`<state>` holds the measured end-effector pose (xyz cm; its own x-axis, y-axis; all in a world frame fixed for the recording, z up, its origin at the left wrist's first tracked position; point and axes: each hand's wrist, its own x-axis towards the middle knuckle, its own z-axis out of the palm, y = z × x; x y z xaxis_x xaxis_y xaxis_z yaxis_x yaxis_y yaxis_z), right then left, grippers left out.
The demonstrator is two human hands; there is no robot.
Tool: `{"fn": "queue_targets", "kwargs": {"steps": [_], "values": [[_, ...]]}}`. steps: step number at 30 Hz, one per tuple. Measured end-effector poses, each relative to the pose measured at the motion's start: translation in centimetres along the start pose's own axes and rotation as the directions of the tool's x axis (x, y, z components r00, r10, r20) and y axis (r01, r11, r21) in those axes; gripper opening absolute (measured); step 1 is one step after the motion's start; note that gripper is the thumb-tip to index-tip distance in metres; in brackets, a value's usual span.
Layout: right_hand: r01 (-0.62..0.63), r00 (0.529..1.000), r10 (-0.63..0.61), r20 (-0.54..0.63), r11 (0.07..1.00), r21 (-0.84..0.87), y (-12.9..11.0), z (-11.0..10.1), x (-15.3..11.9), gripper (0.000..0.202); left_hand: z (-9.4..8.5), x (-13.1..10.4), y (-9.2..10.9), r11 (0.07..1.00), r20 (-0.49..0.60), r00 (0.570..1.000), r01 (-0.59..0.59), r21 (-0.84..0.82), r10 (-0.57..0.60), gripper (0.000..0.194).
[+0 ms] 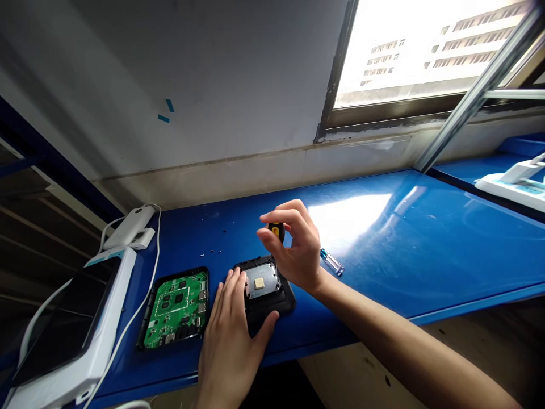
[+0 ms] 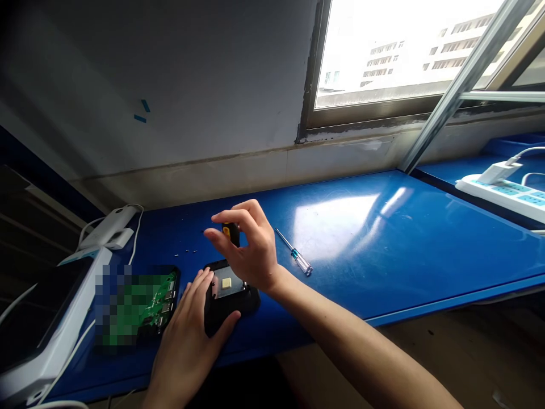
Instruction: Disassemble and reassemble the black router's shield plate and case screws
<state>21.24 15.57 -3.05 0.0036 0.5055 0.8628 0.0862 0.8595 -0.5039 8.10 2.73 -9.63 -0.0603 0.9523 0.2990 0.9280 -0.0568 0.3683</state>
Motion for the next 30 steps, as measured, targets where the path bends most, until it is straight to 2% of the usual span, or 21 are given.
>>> {"fn": "queue_targets", "kwargs": {"steps": [2, 7, 11, 15, 20, 25, 30], "values": [[-0.012, 1.0, 0.012, -0.009, 1.0, -0.019, 0.0, 0.1, 0.1, 0.008, -0.1, 0.0, 0.0, 1.0, 0.003, 1.0, -0.002, 0.003, 0.002, 0.069], [-0.125, 0.992, 0.121, 0.035, 0.983, 0.133, 0.0, 0.3, -0.3, 0.027, -0.1, 0.0, 0.0, 1.0, -0.003, 1.0, -0.006, -0.004, 0.006, 0.069], [-0.023, 1.0, 0.023, 0.018, 1.0, -0.013, 0.0, 0.3, -0.1, 0.012, 0.0, 0.0, -0.1, 1.0, -0.001, 1.0, -0.011, -0.016, 0.011, 0.07], [0.01, 1.0, -0.008, 0.024, 0.996, -0.084, 0.0, 0.3, 0.3, 0.011, 0.1, 0.0, -0.2, 0.999, -0.015, 1.0, -0.009, -0.035, 0.008, 0.069], [-0.088, 0.995, 0.086, -0.05, 0.995, -0.039, 0.7, 0.1, 0.5, 0.013, 0.0, 0.0, -0.1, 1.0, -0.013, 1.0, -0.015, -0.009, 0.015, 0.069], [-0.234, 0.968, 0.233, -0.09, 0.972, 0.0, 2.3, -0.1, 0.4, 0.014, 0.3, 0.0, -0.2, 1.0, 0.001, 1.0, 0.014, 0.0, -0.014, 0.069], [-0.238, 0.963, 0.236, -0.127, 0.971, -0.006, 3.5, 0.4, -0.2, 0.014, 0.2, -0.1, 0.0, 0.998, 0.022, 0.998, 0.053, -0.028, -0.052, 0.07]]}}
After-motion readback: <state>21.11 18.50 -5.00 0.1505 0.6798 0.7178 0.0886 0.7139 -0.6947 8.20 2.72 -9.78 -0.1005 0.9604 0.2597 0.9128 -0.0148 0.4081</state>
